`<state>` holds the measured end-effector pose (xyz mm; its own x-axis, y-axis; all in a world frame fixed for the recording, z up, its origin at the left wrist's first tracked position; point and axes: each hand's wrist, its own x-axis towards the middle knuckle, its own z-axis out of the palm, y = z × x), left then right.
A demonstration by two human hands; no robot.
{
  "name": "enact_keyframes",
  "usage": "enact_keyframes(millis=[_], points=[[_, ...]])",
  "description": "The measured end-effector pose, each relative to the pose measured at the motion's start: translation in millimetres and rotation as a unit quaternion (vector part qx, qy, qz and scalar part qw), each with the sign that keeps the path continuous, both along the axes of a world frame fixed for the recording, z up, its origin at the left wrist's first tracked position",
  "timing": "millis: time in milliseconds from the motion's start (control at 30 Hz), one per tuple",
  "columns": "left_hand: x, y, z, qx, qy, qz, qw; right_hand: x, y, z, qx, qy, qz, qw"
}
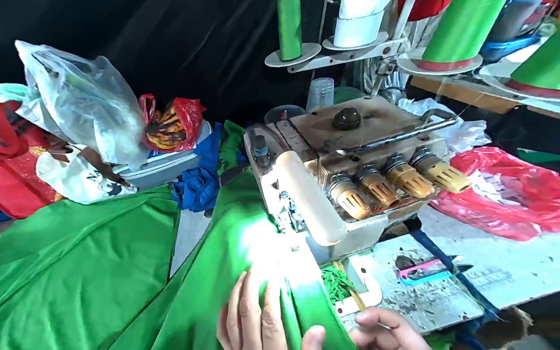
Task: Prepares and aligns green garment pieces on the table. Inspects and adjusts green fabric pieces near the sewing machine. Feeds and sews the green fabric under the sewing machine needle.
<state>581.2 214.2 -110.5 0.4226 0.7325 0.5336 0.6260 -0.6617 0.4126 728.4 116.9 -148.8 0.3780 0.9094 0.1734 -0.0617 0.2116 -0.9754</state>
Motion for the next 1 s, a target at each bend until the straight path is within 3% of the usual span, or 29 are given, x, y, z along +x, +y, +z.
enact_keyframes(millis=[100, 400, 633, 833, 1000], points=[[-3, 15, -19, 0.024, 0.01, 0.001, 1.0, 0, 7, 0, 0.001, 0.016, -0.006, 1.0], [-20, 68, 4, -0.043, 0.036, -0.095, 0.994, 7, 27, 7, 0.021, 0.027, 0.001, 0.999], [-23, 101, 19, -0.06, 0.056, -0.133, 0.988, 11, 45, 23, -0.004, -0.032, -0.007, 0.999], [-18, 137, 21, 0.029, 0.05, -0.14, 0.988, 9, 64, 32, -0.007, -0.06, -0.024, 0.998], [-3, 167, 34, 0.057, 0.1, -0.132, 0.985, 14, 77, 31, 0.018, -0.085, -0.029, 0.996]])
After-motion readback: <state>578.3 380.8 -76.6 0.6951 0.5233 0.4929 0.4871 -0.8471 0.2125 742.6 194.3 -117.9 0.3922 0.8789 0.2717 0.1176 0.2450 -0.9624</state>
